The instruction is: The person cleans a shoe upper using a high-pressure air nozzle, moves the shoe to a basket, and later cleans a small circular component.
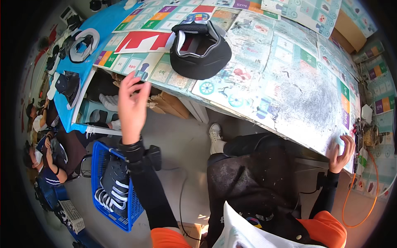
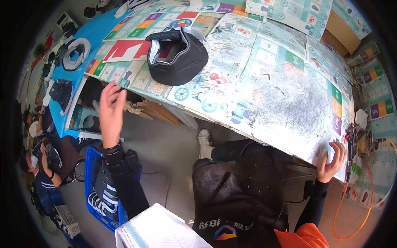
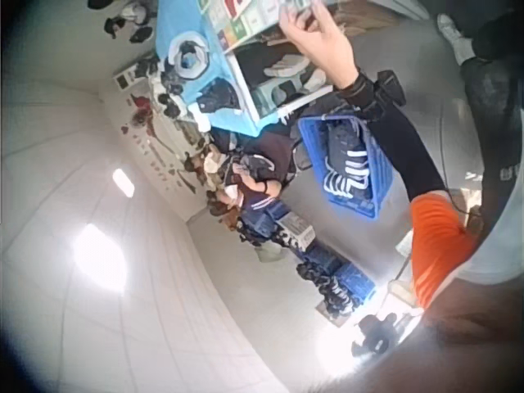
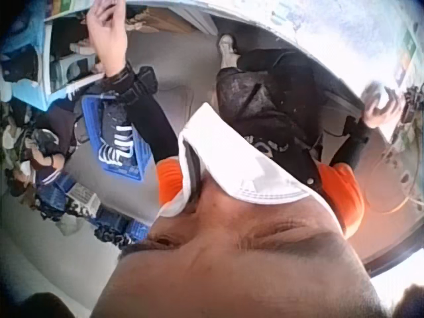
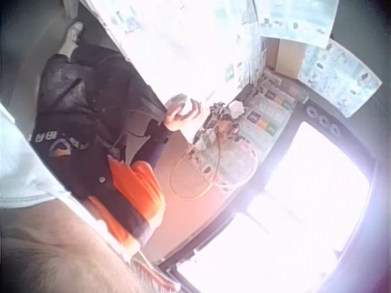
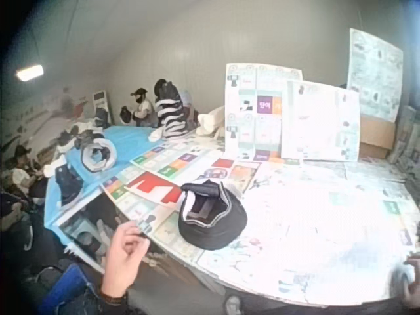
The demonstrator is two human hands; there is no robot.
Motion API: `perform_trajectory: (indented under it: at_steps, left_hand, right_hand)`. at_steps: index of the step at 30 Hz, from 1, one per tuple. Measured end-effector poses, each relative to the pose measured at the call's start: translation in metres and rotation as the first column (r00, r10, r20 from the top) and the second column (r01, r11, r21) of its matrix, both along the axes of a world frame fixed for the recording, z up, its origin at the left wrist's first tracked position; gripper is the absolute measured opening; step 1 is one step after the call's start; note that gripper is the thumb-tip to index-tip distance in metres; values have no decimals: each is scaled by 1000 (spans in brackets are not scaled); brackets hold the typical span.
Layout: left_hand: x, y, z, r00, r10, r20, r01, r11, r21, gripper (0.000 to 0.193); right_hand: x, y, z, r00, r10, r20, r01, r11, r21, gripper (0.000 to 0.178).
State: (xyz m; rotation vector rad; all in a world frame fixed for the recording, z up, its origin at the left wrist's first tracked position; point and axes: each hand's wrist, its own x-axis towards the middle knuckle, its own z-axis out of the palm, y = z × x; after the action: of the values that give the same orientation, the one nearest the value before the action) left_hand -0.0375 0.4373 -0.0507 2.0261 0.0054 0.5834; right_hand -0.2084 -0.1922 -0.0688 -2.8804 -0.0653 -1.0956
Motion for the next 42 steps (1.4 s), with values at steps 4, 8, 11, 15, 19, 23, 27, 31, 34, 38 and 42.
perform_trajectory:
  at_steps: [4,8,11,15,19,23,27,31,34,38,42]
  left_hand:
    - [14,-123,64,937,-164,307,-7,874,487,53]
    - [20,-148,75,974,-16,224,-170,601,781,52]
    - [42,-156,51,970,110,216,-242,516,822,39]
    - [8,-169,70,944,48,327,-264,704,660,31]
    - [-121,-167,143,916,44,398,-299,735,608,37]
    - [-224,-175,177,978,-133,162,-4,763,646,36]
    - [-302,-167,149,960,-242,-140,279,838,469,38]
    - [-315,-156,66,888,-289,-358,402,865,300,45]
    - [-316,-145,6,870,-263,-417,365,912,187,44]
    - [-331,-153,-49,953,176,-246,-107,957,270,57]
    - [-344,-175,-40,947,-35,-320,57,997,61,63]
  right_hand:
    - [-11,-17,7,998,4,57,-6,1000,22,27]
    - [-15,-1,7,993,72,92,-81,992,100,26]
    - [-26,-9,0,982,130,137,-149,978,145,25]
    - [-35,-24,-8,963,178,201,-201,974,101,24]
    - [-38,-8,13,961,175,213,-209,967,145,22]
    - [-44,25,45,867,453,210,-499,767,405,35]
    - [-38,139,76,248,968,35,-834,195,517,63]
    - [-60,218,38,-84,986,-145,-811,18,585,89]
    - [-69,237,-5,-45,961,-272,-796,130,591,85]
    - [-72,240,-39,123,956,-268,-759,265,595,85]
    - [-57,230,-55,277,935,-221,-671,353,652,82]
